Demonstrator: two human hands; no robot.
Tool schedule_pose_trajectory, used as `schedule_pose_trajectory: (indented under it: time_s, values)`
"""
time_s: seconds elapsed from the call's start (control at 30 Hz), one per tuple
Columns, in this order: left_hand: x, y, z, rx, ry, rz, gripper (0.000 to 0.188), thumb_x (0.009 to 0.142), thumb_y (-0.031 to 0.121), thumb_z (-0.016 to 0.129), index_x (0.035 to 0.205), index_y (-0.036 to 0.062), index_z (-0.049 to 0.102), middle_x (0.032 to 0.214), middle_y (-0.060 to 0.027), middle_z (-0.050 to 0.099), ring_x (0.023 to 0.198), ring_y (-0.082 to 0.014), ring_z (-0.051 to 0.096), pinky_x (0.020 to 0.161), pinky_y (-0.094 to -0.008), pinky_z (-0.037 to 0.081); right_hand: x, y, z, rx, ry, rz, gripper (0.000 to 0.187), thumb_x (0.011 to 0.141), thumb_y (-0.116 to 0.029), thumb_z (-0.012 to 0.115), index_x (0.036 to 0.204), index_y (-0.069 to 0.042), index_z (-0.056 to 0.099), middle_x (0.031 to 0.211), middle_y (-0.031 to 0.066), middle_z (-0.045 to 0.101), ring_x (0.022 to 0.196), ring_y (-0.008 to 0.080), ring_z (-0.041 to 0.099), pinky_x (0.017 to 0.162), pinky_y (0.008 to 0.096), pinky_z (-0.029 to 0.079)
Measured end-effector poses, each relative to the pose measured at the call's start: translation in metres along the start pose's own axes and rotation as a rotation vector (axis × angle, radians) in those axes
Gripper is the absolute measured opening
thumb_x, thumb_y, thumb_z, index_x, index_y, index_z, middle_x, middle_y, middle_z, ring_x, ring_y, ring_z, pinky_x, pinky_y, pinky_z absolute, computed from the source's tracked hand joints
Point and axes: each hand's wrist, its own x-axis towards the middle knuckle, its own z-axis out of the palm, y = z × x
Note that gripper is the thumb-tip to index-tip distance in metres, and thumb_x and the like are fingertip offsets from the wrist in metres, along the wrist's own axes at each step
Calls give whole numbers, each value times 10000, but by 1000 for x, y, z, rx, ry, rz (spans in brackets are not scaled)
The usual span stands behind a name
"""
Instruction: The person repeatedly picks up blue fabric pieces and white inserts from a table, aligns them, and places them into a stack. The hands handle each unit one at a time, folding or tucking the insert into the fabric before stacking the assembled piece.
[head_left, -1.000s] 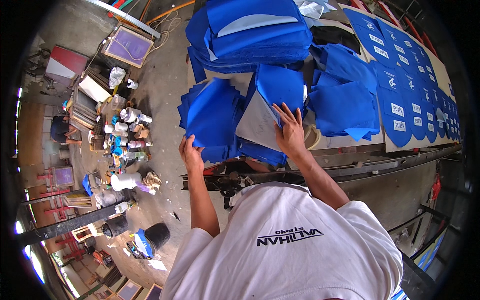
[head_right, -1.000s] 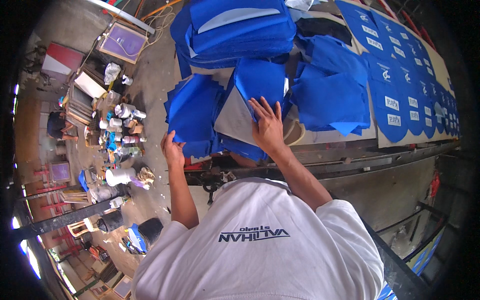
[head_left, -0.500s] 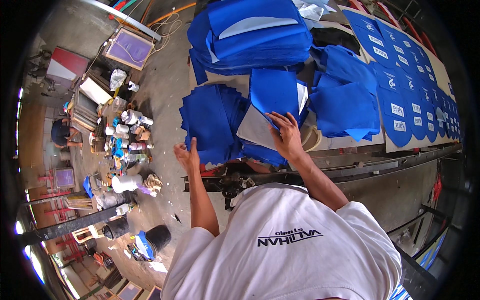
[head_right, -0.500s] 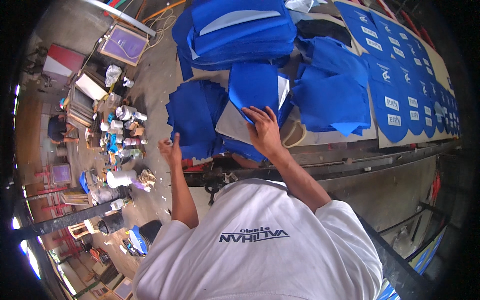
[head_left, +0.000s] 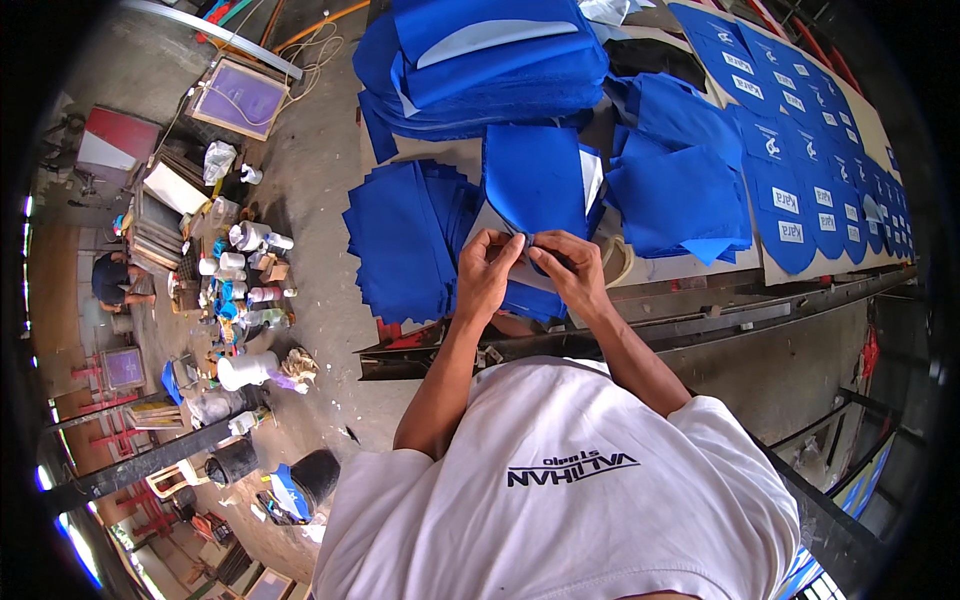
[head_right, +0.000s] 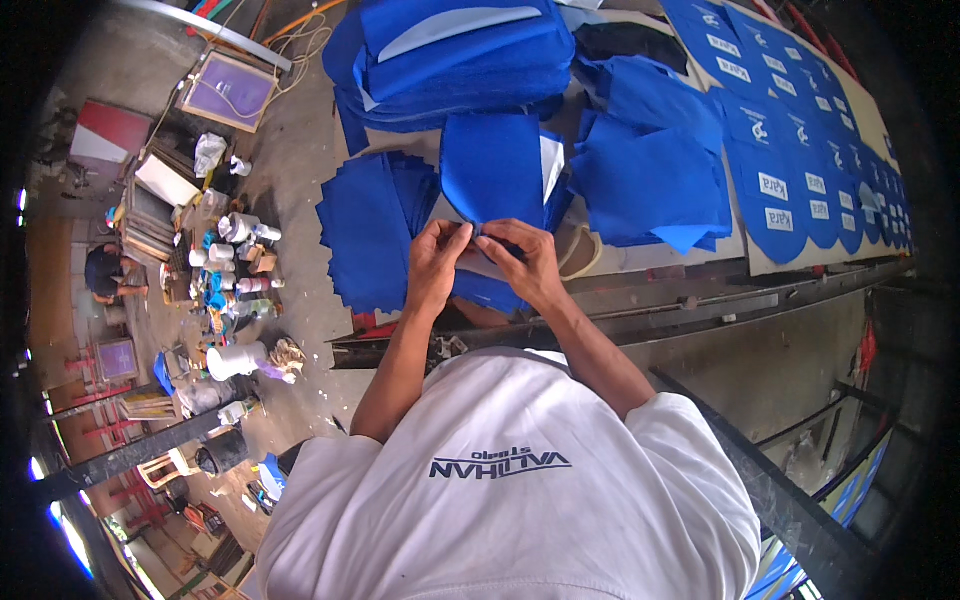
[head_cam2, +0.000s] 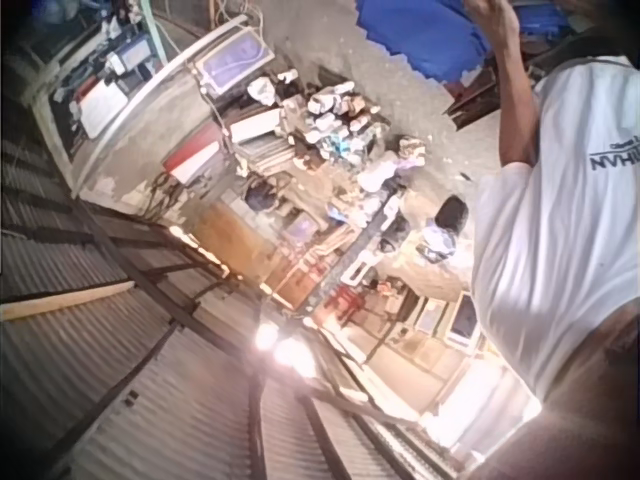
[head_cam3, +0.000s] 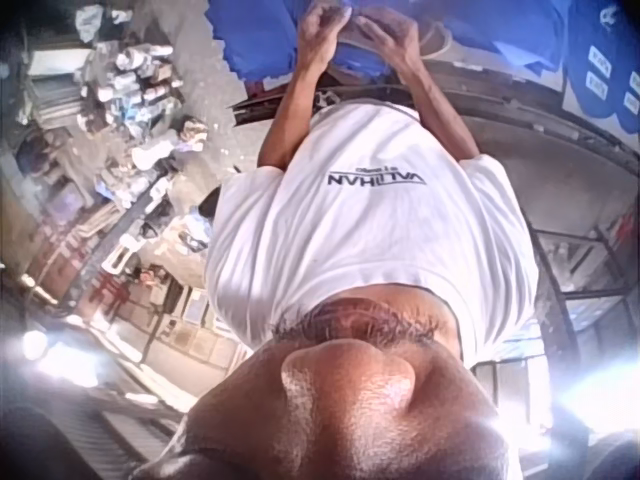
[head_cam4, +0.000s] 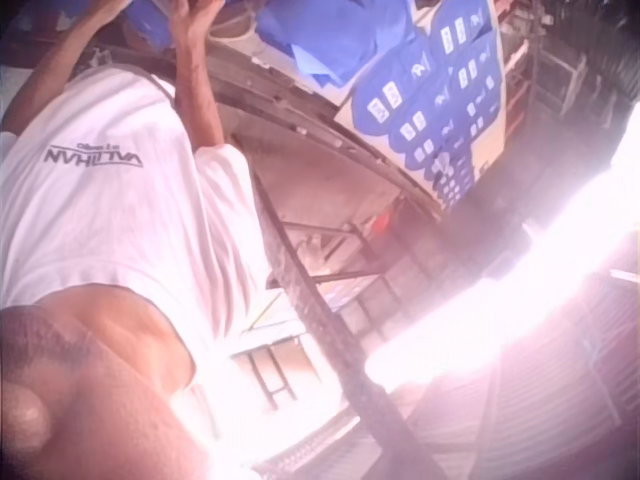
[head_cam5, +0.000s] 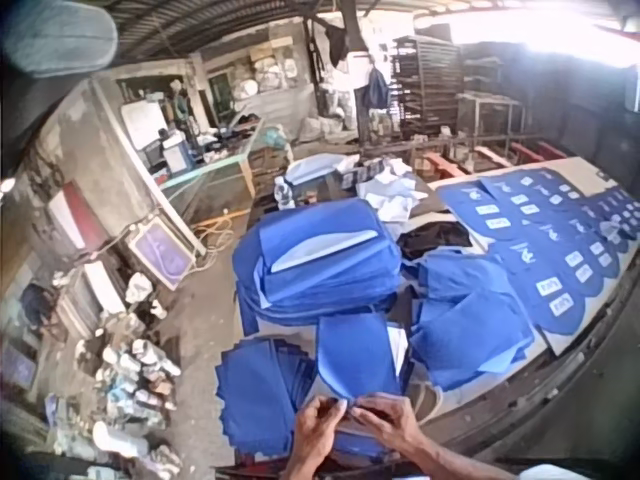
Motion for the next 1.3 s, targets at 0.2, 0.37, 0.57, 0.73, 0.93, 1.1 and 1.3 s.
schedule_pose_trajectory:
  time_s: [0.2,0.37,0.57,0.73,0.93,1.1,1.3]
  values:
    - [-4,-5,4,-174,7,-90,310,976,303,667,870,16,622,827,-54,659,743,-106,636,725,-260,537,1,4,-2,3,-52,21,213,881,-123,732,1022,36,729,1005,158,725,916,234,709,808,329,539]
    - [-2,-8,0,-177,3,-81,349,988,339,644,850,19,624,814,-61,654,732,-115,644,710,-261,548,4,1,-3,21,-84,80,188,888,-117,723,1005,29,735,1009,154,725,925,238,707,810,330,539]
    - [-1,-6,1,-210,16,-124,348,978,327,658,842,8,620,792,-70,646,708,-115,643,701,-255,558,5,0,-1,-8,-82,63,180,892,-104,708,994,44,725,1014,149,724,933,233,703,812,323,534]
    - [0,-7,-1,-240,0,-123,314,977,292,652,852,5,623,817,-71,651,733,-121,653,722,-259,566,5,2,-1,29,-72,64,195,888,-113,711,989,54,718,1000,147,726,918,227,702,806,318,529]
    - [-3,-9,-3,-279,-23,-119,270,990,261,625,899,7,638,872,-74,665,761,-128,664,735,-267,571,5,0,-4,-11,-79,52,197,898,-115,689,1001,51,716,1001,145,727,915,223,702,809,318,526]
    - [-2,-16,-9,-318,-81,-100,246,1004,228,587,1016,-16,614,963,-95,677,849,-173,697,794,-296,588,6,-1,-6,-25,-98,86,214,896,-137,692,1005,45,717,994,143,731,893,223,707,792,320,532]
    - [-14,-27,-12,-322,-83,-104,242,1023,237,565,1041,3,626,985,-79,680,869,-167,691,835,-310,584,-1,-1,-7,-48,-124,122,237,898,-168,700,1001,44,719,983,146,733,860,220,711,757,315,536]
